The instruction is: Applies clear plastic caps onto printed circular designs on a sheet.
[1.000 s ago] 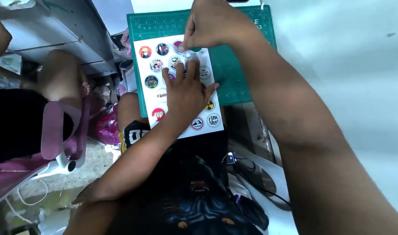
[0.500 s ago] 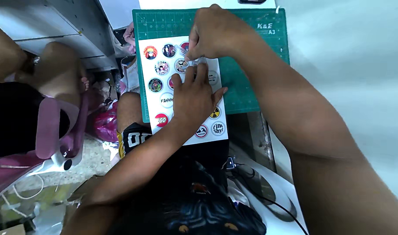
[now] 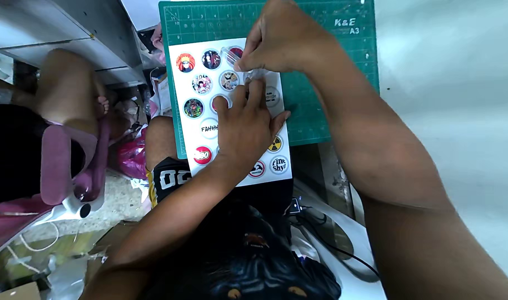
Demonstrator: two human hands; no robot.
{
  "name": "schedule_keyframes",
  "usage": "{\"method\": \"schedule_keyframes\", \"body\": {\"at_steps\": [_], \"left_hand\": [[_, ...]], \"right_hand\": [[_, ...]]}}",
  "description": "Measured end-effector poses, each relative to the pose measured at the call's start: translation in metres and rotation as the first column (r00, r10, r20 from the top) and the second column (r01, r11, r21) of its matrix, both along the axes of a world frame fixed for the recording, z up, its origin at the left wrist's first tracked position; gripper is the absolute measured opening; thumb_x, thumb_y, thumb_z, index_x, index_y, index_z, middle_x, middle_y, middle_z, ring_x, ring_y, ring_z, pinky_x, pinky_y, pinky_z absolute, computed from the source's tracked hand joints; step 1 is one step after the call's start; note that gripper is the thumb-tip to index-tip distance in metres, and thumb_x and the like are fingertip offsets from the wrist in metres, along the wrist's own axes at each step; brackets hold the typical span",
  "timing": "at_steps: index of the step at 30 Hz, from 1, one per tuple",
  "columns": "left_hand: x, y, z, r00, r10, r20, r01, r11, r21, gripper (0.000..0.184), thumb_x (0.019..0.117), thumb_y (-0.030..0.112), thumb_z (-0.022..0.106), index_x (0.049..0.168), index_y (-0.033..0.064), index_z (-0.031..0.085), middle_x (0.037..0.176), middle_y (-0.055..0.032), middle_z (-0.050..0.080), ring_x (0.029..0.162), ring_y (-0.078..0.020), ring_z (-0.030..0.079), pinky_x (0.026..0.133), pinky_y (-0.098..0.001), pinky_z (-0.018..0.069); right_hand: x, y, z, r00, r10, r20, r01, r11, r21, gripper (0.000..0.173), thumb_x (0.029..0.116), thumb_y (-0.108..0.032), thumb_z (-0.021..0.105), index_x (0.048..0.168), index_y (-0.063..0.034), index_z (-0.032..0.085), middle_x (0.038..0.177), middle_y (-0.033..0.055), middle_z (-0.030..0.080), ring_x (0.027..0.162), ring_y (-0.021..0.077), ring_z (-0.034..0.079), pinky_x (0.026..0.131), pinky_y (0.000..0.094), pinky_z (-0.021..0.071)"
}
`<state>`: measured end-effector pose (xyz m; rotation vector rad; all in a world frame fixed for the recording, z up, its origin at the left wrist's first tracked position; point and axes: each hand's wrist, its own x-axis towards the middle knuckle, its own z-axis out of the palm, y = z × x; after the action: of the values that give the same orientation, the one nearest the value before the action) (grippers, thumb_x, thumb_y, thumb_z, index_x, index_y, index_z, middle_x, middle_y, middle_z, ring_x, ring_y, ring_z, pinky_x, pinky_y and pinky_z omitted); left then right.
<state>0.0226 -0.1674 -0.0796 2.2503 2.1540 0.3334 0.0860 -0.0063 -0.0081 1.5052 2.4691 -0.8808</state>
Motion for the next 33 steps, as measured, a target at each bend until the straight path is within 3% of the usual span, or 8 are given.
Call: {"method": "schedule_keyframes", "body": {"at_steps": [11, 16, 19, 24, 29, 33], "left_hand": [[0.000, 0.000, 0.003, 1.000, 0.000, 0.012, 0.001, 1.000, -0.011, 0.079, 0.1025, 0.070, 0.027, 0.145, 0.0109, 0.059, 0.142, -0.0086, 0.055, 0.110, -0.0289, 0.054, 0.088, -0.0508, 0.0358], [-0.002, 0.002, 0.002, 0.999, -0.003, 0.036, 0.004, 0.999, -0.049, 0.082, 0.1008, 0.073, 0.026, 0.153, 0.0136, 0.050, 0.142, -0.0117, 0.054, 0.113, -0.0335, 0.054, 0.088, -0.0554, 0.0394], [-0.006, 0.003, 0.003, 0.998, 0.000, 0.055, 0.005, 0.997, -0.079, 0.079, 0.1007, 0.072, 0.028, 0.156, 0.0183, 0.047, 0.146, -0.0100, 0.053, 0.117, -0.0338, 0.055, 0.088, -0.0566, 0.0406], [-0.010, 0.005, 0.002, 0.999, -0.024, 0.040, 0.026, 0.998, -0.053, 0.073, 0.1007, 0.070, 0.032, 0.154, 0.0236, 0.050, 0.143, -0.0095, 0.056, 0.116, -0.0340, 0.056, 0.088, -0.0574, 0.0399], [-0.011, 0.005, 0.003, 0.999, -0.032, -0.018, 0.031, 0.997, -0.073, 0.074, 0.1003, 0.072, 0.029, 0.154, 0.0256, 0.050, 0.140, -0.0099, 0.057, 0.110, -0.0325, 0.056, 0.089, -0.0555, 0.0373], [-0.009, 0.005, 0.005, 0.997, -0.024, -0.077, 0.018, 0.997, -0.078, 0.074, 0.1001, 0.072, 0.026, 0.152, 0.0264, 0.054, 0.139, -0.0102, 0.060, 0.105, -0.0318, 0.058, 0.087, -0.0541, 0.0382]], "right_hand": [[0.012, 0.001, -0.008, 0.994, -0.036, -0.104, 0.034, 0.999, -0.023, 0.030, 0.0839, -0.046, 0.084, 0.088, -0.0162, 0.078, 0.079, 0.0020, 0.071, 0.073, 0.0151, 0.066, 0.070, 0.0437, 0.0558], [0.038, 0.013, -0.005, 0.948, -0.034, -0.317, 0.036, 0.999, 0.000, 0.035, 0.0914, -0.051, 0.075, 0.097, -0.0167, 0.081, 0.082, -0.0017, 0.073, 0.072, 0.0092, 0.067, 0.068, 0.0346, 0.0579], [0.062, 0.019, 0.006, 0.923, -0.069, -0.380, 0.117, 0.988, 0.103, 0.030, 0.0987, -0.044, 0.067, 0.104, -0.0169, 0.079, 0.088, -0.0040, 0.074, 0.075, 0.0055, 0.069, 0.070, 0.0293, 0.0598], [0.087, 0.001, 0.001, 0.936, -0.019, -0.351, 0.099, 0.972, 0.214, 0.020, 0.1014, -0.029, 0.062, 0.105, -0.0179, 0.078, 0.093, -0.0042, 0.074, 0.081, 0.0056, 0.070, 0.075, 0.0317, 0.0607], [0.109, -0.033, -0.008, 0.917, -0.106, -0.384, 0.187, 0.965, 0.181, 0.017, 0.1027, -0.023, 0.063, 0.109, -0.0188, 0.078, 0.089, -0.0014, 0.073, 0.068, 0.0104, 0.066, 0.056, 0.0329, 0.0565], [0.121, -0.033, -0.017, 0.920, -0.109, -0.377, 0.203, 0.955, 0.219, 0.021, 0.1023, -0.027, 0.060, 0.112, -0.0229, 0.078, 0.096, -0.0067, 0.073, 0.077, 0.0052, 0.068, 0.064, 0.0288, 0.0588]]}}
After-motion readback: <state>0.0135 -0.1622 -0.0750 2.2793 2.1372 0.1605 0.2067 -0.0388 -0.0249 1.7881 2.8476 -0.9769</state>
